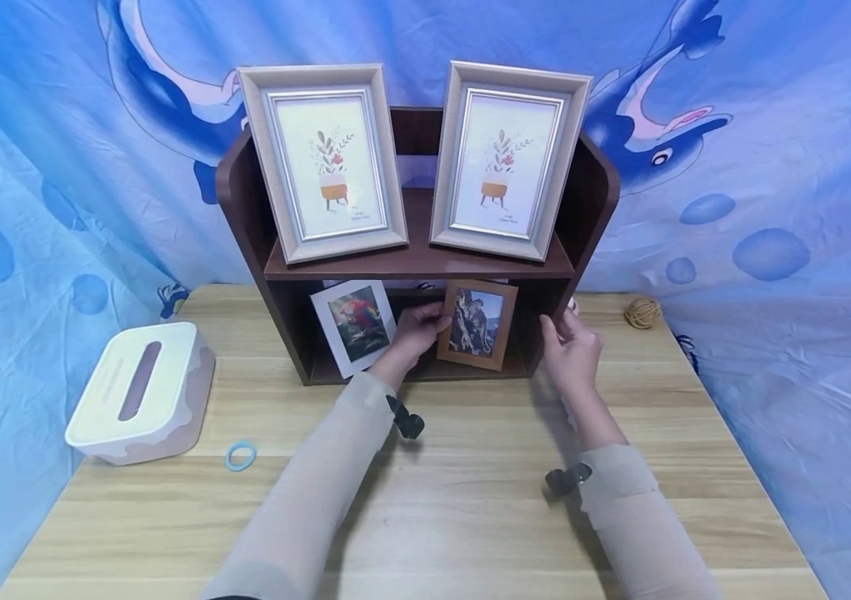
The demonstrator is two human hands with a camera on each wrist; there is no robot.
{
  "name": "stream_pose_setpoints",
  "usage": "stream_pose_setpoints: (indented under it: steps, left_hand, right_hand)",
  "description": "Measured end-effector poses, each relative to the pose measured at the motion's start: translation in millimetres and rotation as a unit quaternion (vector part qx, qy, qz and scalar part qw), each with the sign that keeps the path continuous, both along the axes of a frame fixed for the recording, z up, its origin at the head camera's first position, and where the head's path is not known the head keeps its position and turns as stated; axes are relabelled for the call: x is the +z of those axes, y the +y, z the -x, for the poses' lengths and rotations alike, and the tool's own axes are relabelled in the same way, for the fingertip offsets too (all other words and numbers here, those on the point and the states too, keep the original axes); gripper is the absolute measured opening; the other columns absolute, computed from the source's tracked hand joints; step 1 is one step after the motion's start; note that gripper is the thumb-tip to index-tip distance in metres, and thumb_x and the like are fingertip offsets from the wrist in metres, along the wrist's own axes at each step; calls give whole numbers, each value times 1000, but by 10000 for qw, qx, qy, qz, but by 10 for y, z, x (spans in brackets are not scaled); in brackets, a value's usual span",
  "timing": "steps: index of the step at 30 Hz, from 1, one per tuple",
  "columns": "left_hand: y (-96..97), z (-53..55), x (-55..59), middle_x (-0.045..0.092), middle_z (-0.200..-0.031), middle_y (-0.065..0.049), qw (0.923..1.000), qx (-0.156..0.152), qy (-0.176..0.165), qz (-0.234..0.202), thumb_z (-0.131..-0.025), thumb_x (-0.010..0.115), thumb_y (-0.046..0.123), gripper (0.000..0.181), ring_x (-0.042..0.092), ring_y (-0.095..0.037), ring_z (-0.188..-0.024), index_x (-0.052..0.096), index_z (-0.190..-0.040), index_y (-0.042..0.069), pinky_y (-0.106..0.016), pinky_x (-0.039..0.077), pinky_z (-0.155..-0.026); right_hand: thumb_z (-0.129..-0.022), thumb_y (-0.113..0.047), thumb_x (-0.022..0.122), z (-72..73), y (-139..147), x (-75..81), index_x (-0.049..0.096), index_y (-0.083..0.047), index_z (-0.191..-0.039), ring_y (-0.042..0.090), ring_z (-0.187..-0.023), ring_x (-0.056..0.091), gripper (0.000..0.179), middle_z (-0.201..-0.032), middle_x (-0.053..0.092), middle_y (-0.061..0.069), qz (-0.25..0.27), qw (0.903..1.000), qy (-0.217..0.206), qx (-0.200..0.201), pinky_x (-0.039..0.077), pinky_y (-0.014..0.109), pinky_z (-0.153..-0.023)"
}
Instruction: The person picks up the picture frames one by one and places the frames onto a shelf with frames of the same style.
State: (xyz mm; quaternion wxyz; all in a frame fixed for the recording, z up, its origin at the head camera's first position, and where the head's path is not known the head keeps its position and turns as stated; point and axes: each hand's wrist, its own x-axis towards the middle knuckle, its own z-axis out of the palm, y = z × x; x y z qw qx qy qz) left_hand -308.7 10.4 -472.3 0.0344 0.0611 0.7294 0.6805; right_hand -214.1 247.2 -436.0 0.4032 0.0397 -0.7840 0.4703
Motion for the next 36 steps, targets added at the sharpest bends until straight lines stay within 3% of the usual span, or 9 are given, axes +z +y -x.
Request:
stream_pose_setpoints:
  steps: [9, 15, 22, 32, 36]
  left_hand:
    - [8, 13, -26, 69, -123, -19, 9996, 8, 127, 246, -97, 67, 6, 30, 64, -28, -114, 68, -125, -2, -37, 53, -99]
    - [-47, -56, -40, 66, -129, -20, 9984, -102, 119, 537, -99, 64, 5, 33, 63, -29, -119, 65, -130, -4, -37, 54, -98]
    - [-82, -156, -92, 67, -128, -20, 9938, -8, 296, 1072, -98, 65, 6, 33, 62, -30, -121, 64, -130, -4, -38, 52, -101]
    - [-104, -214, -107, 69, -121, -20, 9920, 126, 499, 1154, -96, 67, 4, 30, 65, -29, -114, 68, -125, -4, -38, 54, -96]
    - [-115, -231, -117, 71, -118, -18, 9868, 122, 750, 1429, -96, 67, 4, 28, 65, -29, -112, 69, -123, -3, -37, 54, -97]
  right_hand:
    - [-92, 0, 71, 9, 2, 8, 74, 6, -106, 40, -89, 74, 16, -104, 72, 25, 28, 10000, -66, -67, 52, 5, -69]
    - [-92, 0, 71, 22, 4, 13, 73, 6, -104, 40, -87, 74, 14, -100, 73, 25, 0, 9999, -64, -87, 51, 4, -68]
    - [-92, 1, 72, 3, -5, 9, 73, 7, -105, 41, -87, 74, 14, -99, 72, 27, 39, 9999, -73, -58, 51, 4, -67]
    - [-93, -1, 71, -3, -11, 15, 73, 6, -106, 40, -89, 74, 15, -104, 72, 25, 57, 9998, -205, -67, 52, 5, -68]
    - [-93, -1, 71, -11, -4, 9, 73, 7, -106, 40, -90, 74, 15, -104, 72, 25, 63, 9997, -231, -75, 52, 5, -68]
